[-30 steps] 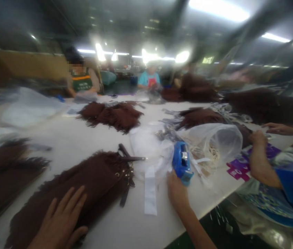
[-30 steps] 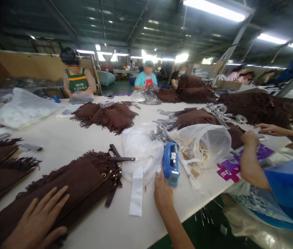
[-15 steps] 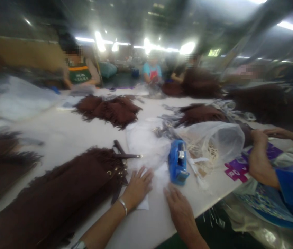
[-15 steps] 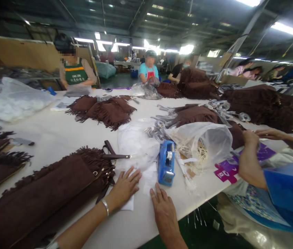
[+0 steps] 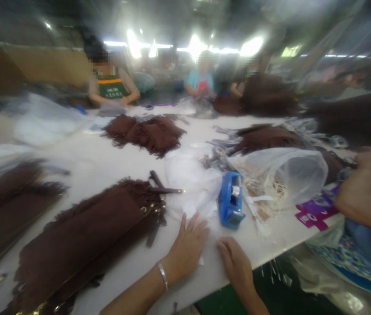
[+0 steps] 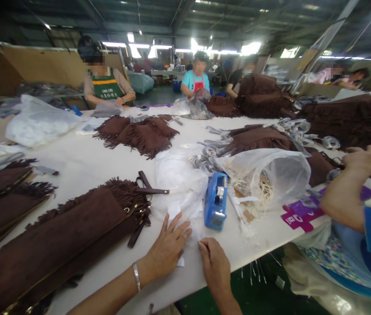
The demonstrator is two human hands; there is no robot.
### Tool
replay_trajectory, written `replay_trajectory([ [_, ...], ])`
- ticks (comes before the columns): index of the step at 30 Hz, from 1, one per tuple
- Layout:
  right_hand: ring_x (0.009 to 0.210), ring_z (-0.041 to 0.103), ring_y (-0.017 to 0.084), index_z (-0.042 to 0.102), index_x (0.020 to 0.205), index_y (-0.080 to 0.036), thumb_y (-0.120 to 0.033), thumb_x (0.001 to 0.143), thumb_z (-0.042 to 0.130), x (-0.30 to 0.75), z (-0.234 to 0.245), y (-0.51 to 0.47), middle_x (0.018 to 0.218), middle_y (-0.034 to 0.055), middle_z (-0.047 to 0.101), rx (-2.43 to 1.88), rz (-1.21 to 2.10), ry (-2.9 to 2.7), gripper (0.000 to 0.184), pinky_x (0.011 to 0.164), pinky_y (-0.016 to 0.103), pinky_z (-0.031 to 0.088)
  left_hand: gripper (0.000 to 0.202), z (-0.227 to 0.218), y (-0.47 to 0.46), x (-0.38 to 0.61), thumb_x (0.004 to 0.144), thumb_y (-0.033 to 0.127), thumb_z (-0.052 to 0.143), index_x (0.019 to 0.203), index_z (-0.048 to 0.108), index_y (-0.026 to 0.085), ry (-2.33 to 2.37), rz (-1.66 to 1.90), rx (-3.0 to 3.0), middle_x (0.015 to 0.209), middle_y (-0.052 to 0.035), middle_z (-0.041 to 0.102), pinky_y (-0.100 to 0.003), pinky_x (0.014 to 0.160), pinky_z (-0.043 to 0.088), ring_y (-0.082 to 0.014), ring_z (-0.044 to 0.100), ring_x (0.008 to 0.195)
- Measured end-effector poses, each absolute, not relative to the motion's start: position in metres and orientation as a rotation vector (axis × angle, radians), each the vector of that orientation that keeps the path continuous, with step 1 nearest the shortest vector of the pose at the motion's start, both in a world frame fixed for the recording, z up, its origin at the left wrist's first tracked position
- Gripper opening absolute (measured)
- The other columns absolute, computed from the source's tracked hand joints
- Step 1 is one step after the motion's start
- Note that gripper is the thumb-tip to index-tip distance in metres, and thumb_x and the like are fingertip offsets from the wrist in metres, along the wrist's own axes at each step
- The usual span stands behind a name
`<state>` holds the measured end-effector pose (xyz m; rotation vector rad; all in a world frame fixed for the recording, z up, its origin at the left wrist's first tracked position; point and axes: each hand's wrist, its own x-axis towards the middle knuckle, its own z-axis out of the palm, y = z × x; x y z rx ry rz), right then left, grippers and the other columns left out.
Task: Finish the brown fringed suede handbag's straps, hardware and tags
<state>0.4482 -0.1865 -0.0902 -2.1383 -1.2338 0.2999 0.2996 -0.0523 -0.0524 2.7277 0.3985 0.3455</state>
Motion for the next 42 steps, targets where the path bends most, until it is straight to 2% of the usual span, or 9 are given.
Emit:
replay_trajectory([
  [7,0.070,0.062,0.020,0.058,0.084,-0.022,-0.052,0.084,0.056,0.460,-0.080,-0.176,0.072,-0.0003,0.066,-2.016,0.624,-0.900,0.031,0.067,0.030,0.045,0.041,-0.070,-0.060,0.326,0.087,0.022,0.056,0.126,0.048,0.013,0.450,0.342,2.610,0.128,-0.0132,0.054,-0.040,0.103,0.041,-0.0262,0.048,0.120],
  [16,0.059,0.052,0.014,0.058,0.078,-0.020,-0.055,0.082,0.059,0.460,-0.065,-0.190,0.067,0.0003,0.061,-1.660,0.757,-0.535,0.035,0.054,0.024,0.042,0.049,-0.086,-0.068,0.349,0.088,0.024,0.052,0.134,0.046,0.008,0.523,0.395,2.526,0.142,-0.0194,0.044,-0.056,0.106,0.033,-0.0369,0.038,0.129],
  [20,0.057,0.049,0.013,0.058,0.077,-0.019,-0.054,0.083,0.059,0.446,-0.042,-0.196,0.069,0.0008,0.059,-1.574,0.921,-0.639,0.036,0.052,0.024,0.038,0.041,-0.062,-0.052,0.349,0.089,0.016,0.042,0.129,0.051,0.014,0.614,0.465,2.292,0.135,-0.0144,0.053,-0.048,0.106,0.038,-0.0274,0.047,0.124],
  [23,0.058,0.049,0.012,0.058,0.078,-0.018,-0.054,0.083,0.059,0.434,-0.022,-0.196,0.071,0.0011,0.059,-1.497,1.161,-0.760,0.036,0.054,0.024,0.038,0.043,-0.041,-0.047,0.323,0.097,0.031,0.035,0.135,0.048,0.017,0.625,0.551,1.936,0.137,-0.0124,0.053,-0.040,0.105,0.039,-0.0225,0.049,0.124],
  [26,0.057,0.047,0.011,0.058,0.079,-0.018,-0.055,0.084,0.058,0.418,-0.010,-0.187,0.070,-0.0001,0.058,-1.406,1.322,-0.860,0.037,0.055,0.024,0.037,0.052,-0.022,-0.049,0.284,0.088,0.054,0.049,0.114,0.065,0.012,0.519,0.363,1.518,0.110,-0.0123,0.068,-0.039,0.092,0.046,-0.0241,0.061,0.100],
  [29,0.055,0.045,0.011,0.057,0.078,-0.019,-0.055,0.084,0.057,0.399,-0.008,-0.174,0.067,-0.0015,0.057,-1.355,1.403,-0.968,0.037,0.054,0.024,0.035,0.055,-0.010,-0.053,0.244,0.071,0.061,0.068,0.092,0.069,0.010,0.545,0.175,1.353,0.081,-0.0083,0.068,-0.034,0.077,0.048,-0.0199,0.062,0.077],
  [33,0.053,0.046,0.011,0.056,0.073,-0.019,-0.055,0.085,0.054,0.371,-0.013,-0.162,0.064,-0.0026,0.056,-1.406,1.436,-1.134,0.038,0.053,0.024,0.035,0.059,-0.003,-0.056,0.199,0.075,0.066,0.058,0.088,0.068,0.010,0.672,0.189,1.210,0.073,-0.0071,0.066,-0.032,0.067,0.048,-0.0181,0.062,0.066],
  [38,0.052,0.048,0.012,0.055,0.072,-0.020,-0.055,0.085,0.052,0.336,-0.024,-0.153,0.062,-0.0023,0.057,-1.414,1.455,-1.223,0.038,0.052,0.024,0.038,0.030,-0.016,-0.069,0.161,0.062,0.040,0.073,0.068,0.064,0.011,0.821,0.295,1.186,0.061,-0.0044,0.065,-0.031,0.060,0.049,-0.0181,0.061,0.058],
  [42,0.067,0.058,0.017,0.060,0.098,-0.021,-0.056,0.077,0.062,0.304,-0.035,-0.147,0.078,0.0021,0.063,-1.383,1.327,-1.086,0.040,0.057,0.027,0.045,0.017,-0.026,-0.084,0.136,0.061,0.029,0.065,0.061,0.060,0.013,0.928,0.446,1.094,0.055,-0.0035,0.063,-0.031,0.054,0.049,-0.0162,0.057,0.048],
])
